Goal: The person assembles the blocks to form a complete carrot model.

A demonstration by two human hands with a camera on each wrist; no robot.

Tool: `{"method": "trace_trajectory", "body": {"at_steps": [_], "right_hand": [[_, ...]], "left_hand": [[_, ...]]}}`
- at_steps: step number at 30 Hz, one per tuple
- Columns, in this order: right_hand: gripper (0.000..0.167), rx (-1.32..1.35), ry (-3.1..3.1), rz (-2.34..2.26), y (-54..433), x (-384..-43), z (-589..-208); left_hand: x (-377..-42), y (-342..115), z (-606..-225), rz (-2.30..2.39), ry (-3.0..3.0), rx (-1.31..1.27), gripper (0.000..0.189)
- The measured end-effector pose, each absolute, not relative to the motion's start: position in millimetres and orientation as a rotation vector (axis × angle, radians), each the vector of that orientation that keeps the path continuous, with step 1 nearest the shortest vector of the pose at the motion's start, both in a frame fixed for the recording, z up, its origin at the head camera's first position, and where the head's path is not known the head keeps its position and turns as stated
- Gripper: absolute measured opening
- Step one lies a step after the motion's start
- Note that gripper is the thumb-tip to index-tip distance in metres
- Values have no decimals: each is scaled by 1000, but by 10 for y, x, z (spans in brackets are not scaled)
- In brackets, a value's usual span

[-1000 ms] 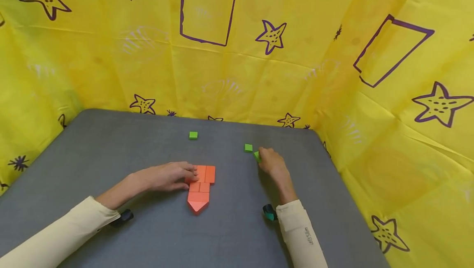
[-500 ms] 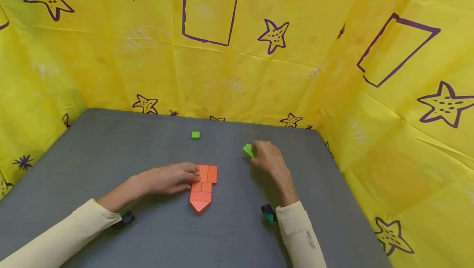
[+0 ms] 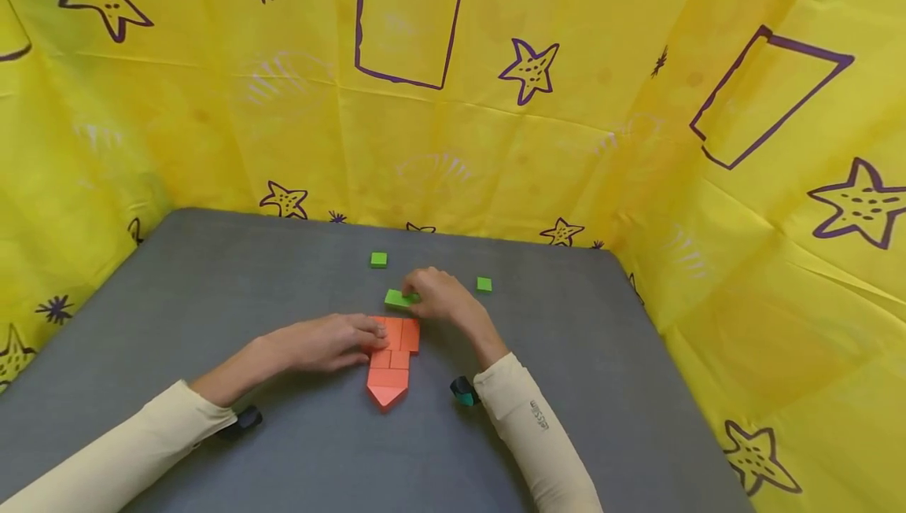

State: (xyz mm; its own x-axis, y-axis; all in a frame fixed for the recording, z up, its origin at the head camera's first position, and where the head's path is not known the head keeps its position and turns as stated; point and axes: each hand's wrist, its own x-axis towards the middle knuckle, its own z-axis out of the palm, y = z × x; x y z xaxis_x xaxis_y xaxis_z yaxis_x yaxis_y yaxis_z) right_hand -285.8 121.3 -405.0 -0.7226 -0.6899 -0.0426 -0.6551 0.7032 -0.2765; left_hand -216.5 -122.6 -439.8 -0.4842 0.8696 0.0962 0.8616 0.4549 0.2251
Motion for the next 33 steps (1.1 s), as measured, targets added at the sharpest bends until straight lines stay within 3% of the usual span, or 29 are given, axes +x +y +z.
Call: {"method": "trace_trajectory", "body": {"at_steps": [18, 33], "right_hand": [[32, -1247, 2608, -300, 1111, -2885, -4139], [32, -1182, 2621, -315, 1090, -2836, -4135]], "left_hand": [[-2189, -1227, -4417, 407, 2647, 1572, 34], [-2178, -1215, -4397, 403, 2641, 1557, 33]]}}
